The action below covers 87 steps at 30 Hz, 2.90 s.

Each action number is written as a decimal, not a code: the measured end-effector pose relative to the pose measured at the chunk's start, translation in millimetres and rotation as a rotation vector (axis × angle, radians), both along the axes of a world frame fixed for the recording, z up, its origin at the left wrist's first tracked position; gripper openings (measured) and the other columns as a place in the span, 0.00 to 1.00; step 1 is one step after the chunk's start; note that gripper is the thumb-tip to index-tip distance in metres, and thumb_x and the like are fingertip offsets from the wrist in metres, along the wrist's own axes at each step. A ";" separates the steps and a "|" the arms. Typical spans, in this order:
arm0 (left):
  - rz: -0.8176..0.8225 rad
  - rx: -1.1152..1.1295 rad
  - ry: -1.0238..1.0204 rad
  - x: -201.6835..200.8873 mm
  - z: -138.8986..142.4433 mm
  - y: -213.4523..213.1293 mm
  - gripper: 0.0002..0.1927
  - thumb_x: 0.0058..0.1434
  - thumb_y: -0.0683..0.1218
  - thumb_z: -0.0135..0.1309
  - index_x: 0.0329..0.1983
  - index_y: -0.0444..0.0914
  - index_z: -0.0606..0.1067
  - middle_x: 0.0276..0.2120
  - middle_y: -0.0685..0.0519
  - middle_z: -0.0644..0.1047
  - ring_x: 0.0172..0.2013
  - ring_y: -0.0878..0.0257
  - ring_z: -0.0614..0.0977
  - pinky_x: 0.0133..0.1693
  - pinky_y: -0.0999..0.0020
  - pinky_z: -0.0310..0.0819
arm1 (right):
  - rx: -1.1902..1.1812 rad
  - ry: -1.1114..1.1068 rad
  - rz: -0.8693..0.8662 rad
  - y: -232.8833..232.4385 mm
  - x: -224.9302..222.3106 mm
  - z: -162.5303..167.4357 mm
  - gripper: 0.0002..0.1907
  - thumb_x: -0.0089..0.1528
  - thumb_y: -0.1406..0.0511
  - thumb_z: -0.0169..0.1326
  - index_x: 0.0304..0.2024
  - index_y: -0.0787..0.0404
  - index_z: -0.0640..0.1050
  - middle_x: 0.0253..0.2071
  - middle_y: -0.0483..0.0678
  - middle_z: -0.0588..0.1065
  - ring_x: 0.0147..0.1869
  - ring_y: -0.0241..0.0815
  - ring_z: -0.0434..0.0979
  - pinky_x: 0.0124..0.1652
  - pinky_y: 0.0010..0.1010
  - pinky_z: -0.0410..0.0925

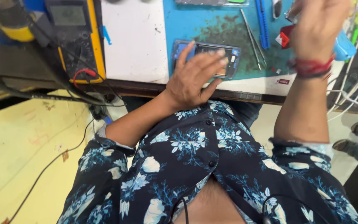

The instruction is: The person repairs a smartphone on a workbench. They solder the phone's internal battery connector with a blue soldering iron, pry and reposition internal components with a screwdriver and by hand, press the back cover into place, and finally hold up the phone and its battery packaging box.

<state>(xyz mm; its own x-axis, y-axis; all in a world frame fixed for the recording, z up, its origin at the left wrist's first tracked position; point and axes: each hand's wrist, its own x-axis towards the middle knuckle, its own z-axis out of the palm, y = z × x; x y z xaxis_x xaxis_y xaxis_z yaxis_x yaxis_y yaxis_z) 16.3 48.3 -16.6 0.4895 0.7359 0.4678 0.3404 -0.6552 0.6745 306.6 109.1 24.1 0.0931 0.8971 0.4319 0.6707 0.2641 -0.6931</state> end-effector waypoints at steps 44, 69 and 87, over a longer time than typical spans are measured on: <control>0.409 0.002 -0.058 -35.4 -1.9 34.2 0.18 0.63 0.45 0.69 0.54 0.41 0.77 0.59 0.53 0.75 0.58 0.56 0.77 0.62 0.57 0.63 | -0.121 0.827 0.241 -14.0 -109.5 -36.8 0.18 0.77 0.73 0.58 0.66 0.65 0.66 0.50 0.54 0.81 0.51 0.38 0.82 0.47 0.28 0.76; 0.360 0.127 0.097 -30.5 -11.0 33.8 0.06 0.62 0.45 0.68 0.40 0.43 0.82 0.62 0.54 0.74 0.60 0.57 0.72 0.63 0.55 0.56 | -0.067 0.626 0.223 -45.6 -116.5 -38.8 0.25 0.73 0.80 0.57 0.68 0.63 0.63 0.53 0.58 0.78 0.55 0.39 0.80 0.55 0.27 0.74; 0.180 0.123 0.116 -32.3 -4.7 33.4 0.24 0.62 0.53 0.68 0.56 0.36 0.80 0.62 0.49 0.73 0.60 0.54 0.73 0.67 0.47 0.49 | 0.065 0.449 0.406 -58.1 -100.5 -27.3 0.28 0.78 0.81 0.47 0.73 0.53 0.57 0.71 0.55 0.67 0.61 0.44 0.80 0.59 0.34 0.76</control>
